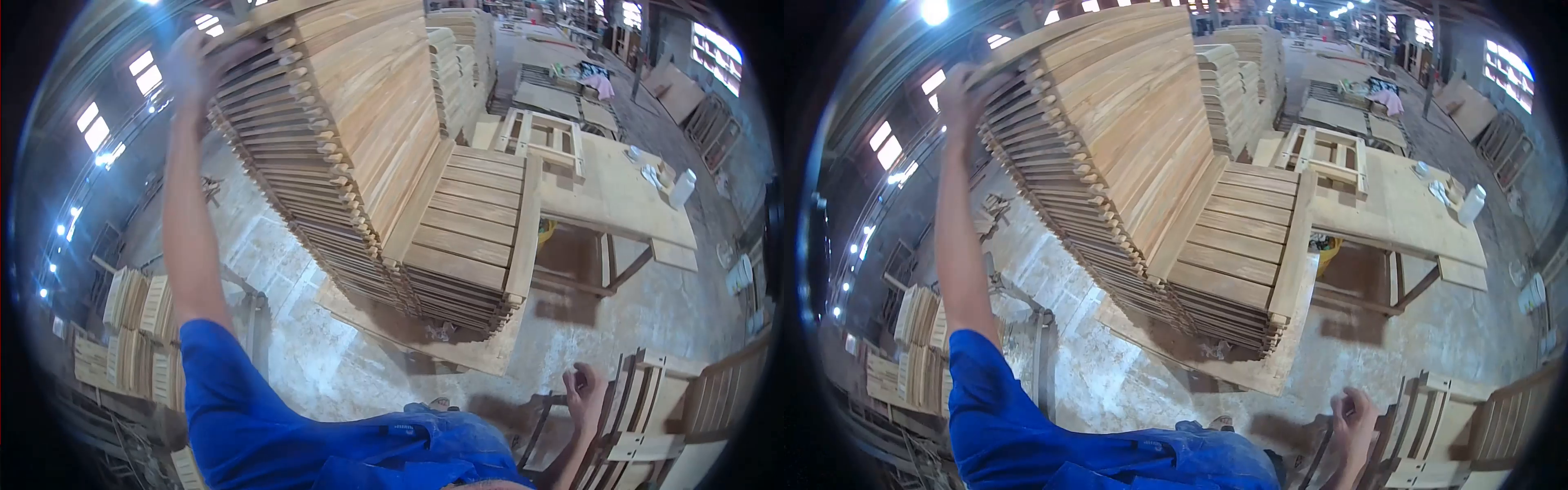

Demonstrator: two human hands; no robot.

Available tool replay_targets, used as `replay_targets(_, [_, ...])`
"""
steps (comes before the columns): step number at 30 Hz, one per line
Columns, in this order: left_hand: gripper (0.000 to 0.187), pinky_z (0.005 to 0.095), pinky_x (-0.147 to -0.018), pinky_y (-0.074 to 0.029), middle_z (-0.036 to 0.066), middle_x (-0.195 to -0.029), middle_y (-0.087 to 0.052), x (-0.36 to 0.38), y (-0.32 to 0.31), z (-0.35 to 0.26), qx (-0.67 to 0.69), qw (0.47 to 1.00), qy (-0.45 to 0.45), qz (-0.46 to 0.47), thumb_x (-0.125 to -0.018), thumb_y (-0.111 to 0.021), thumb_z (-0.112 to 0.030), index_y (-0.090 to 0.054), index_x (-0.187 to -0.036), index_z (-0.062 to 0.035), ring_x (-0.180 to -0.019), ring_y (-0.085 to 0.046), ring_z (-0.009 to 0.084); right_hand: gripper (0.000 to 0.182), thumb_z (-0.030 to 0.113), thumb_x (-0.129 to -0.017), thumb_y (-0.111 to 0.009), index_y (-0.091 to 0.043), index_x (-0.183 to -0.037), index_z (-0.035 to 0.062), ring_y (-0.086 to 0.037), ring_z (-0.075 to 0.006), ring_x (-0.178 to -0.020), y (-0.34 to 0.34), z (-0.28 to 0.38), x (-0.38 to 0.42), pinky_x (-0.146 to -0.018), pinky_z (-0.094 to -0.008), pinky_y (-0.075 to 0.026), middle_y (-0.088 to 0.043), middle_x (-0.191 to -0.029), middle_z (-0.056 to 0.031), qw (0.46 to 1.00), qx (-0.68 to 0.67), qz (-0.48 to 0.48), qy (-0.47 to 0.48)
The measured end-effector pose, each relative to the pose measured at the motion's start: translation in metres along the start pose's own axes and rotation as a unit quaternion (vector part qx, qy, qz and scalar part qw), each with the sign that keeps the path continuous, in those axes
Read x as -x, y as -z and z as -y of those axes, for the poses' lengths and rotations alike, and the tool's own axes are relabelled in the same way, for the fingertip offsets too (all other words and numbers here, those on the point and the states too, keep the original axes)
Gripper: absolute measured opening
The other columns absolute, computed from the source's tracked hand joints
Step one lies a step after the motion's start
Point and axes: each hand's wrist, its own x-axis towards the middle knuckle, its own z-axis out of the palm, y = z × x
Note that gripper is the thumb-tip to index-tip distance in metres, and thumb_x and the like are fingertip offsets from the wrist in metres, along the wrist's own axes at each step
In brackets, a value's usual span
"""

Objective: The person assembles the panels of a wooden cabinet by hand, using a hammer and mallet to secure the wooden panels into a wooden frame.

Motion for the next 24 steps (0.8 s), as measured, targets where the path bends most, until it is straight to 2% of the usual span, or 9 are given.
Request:
replay_targets(1, [0.029, 0.0313, -0.068, -0.051, 0.007, -0.085, -0.067, 0.015, 0.028, -0.005, 0.058, 0.996, -0.026, -0.06, -0.074, -0.084, -0.02, -0.07, -0.094, -0.004, -0.075, -0.064, 0.0207, 0.025, 0.009, -0.079, -0.074, -0.066, -0.099, -0.0052, -0.056, -0.0188, -0.062, -0.003, -0.003, -0.002, -0.061, -0.0318, -0.045, -0.06, -0.075, -0.0124, 0.999, 0.024, 0.013, 0.042])
replay_targets(2, [0.031, 0.0388, -0.079, -0.049, 0.013, -0.091, -0.065, 0.03, 0.053, 0.015, 0.06, 0.995, -0.057, -0.064, -0.077, -0.081, -0.027, -0.067, -0.094, -0.0052, -0.087, -0.063, 0.0282, 0.026, 0.011, -0.08, -0.074, -0.066, -0.099, -0.0047, -0.056, -0.0216, -0.062, -0.006, -0.006, -0.005, -0.062, -0.0336, -0.046, -0.06, -0.075, -0.0137, 0.997, 0.038, 0.013, 0.068])
replay_targets(4, [0.031, 0.0385, -0.076, -0.048, 0.012, -0.089, -0.064, 0.059, 0.113, 0.011, 0.045, 0.993, -0.068, -0.082, -0.076, -0.081, -0.027, -0.066, -0.092, -0.005, -0.084, -0.062, 0.0281, 0.027, 0.014, -0.081, -0.075, -0.067, -0.1, -0.0035, -0.058, -0.0257, -0.063, -0.011, -0.008, -0.005, -0.062, -0.0362, -0.047, -0.061, -0.074, -0.0152, 0.994, 0.058, 0.018, 0.091])
replay_targets(8, [0.032, 0.0378, -0.071, -0.046, 0.012, -0.086, -0.061, 0.097, 0.198, -0.056, 0.025, 0.993, -0.092, -0.072, -0.073, -0.081, -0.027, -0.064, -0.089, -0.0046, -0.079, -0.06, 0.0279, 0.026, 0.018, -0.083, -0.073, -0.066, -0.099, -0.0011, -0.061, -0.0333, -0.066, 0.016, -0.002, -0.012, -0.062, -0.0412, -0.047, -0.061, -0.073, -0.0183, 0.986, 0.097, 0.117, 0.073])
replay_targets(10, [0.033, 0.0374, -0.069, -0.045, 0.011, -0.084, -0.06, 0.118, 0.228, -0.093, 0.025, 0.995, -0.084, -0.056, -0.072, -0.081, -0.027, -0.064, -0.087, -0.0044, -0.077, -0.059, 0.0277, 0.028, 0.022, -0.087, -0.071, -0.067, -0.102, -0.0014, -0.062, -0.0334, -0.07, 0.025, -0.022, -0.012, -0.065, -0.0406, -0.048, -0.064, -0.079, -0.019, 0.988, 0.045, 0.133, 0.059])
replay_targets(15, [0.034, 0.0366, -0.063, -0.043, 0.011, -0.079, -0.057, 0.162, 0.263, -0.189, 0.094, 0.991, -0.082, 0.052, -0.068, -0.081, -0.027, -0.061, -0.083, -0.0039, -0.07, -0.057, 0.0274, 0.023, 0.022, -0.088, -0.07, -0.066, -0.096, 0.0006, -0.068, -0.0326, -0.077, 0.047, -0.05, -0.016, -0.067, -0.0408, -0.052, -0.066, -0.082, -0.0185, 0.98, 0.04, 0.134, 0.143])
replay_targets(19, [0.035, 0.0359, -0.058, -0.042, 0.01, -0.075, -0.055, 0.178, 0.28, -0.252, 0.157, 0.973, -0.097, 0.14, -0.066, -0.081, -0.027, -0.059, -0.08, -0.0035, -0.065, -0.054, 0.0272, 0.035, 0.033, -0.087, -0.071, -0.068, -0.097, -0.0005, -0.069, -0.0324, -0.076, 0.062, -0.05, -0.004, -0.069, -0.0402, -0.055, -0.067, -0.084, -0.0187, 0.96, -0.059, 0.182, 0.203])
replay_targets(21, [0.035, 0.0355, -0.055, -0.041, 0.01, -0.073, -0.053, 0.178, 0.286, -0.284, 0.193, 0.96, -0.112, 0.17, -0.064, -0.081, -0.027, -0.059, -0.079, -0.0033, -0.063, -0.053, 0.027, 0.048, 0.043, -0.085, -0.069, -0.067, -0.108, 0.0012, -0.067, -0.0355, -0.083, 0.071, -0.039, 0.01, -0.076, -0.0441, -0.052, -0.067, -0.089, -0.0193, 0.939, -0.17, 0.253, 0.161])
replay_targets(24, [0.036, 0.035, -0.052, -0.039, 0.01, -0.07, -0.052, 0.164, 0.288, -0.334, 0.251, 0.934, -0.156, 0.201, -0.062, -0.081, -0.027, -0.057, -0.076, -0.003, -0.059, -0.052, 0.0268, 0.067, 0.052, -0.081, -0.072, -0.06, -0.126, 0.0035, -0.06, -0.0358, -0.107, 0.077, -0.023, 0.038, -0.091, -0.0439, -0.048, -0.062, -0.11, -0.0201, 0.918, -0.241, 0.175, 0.261])
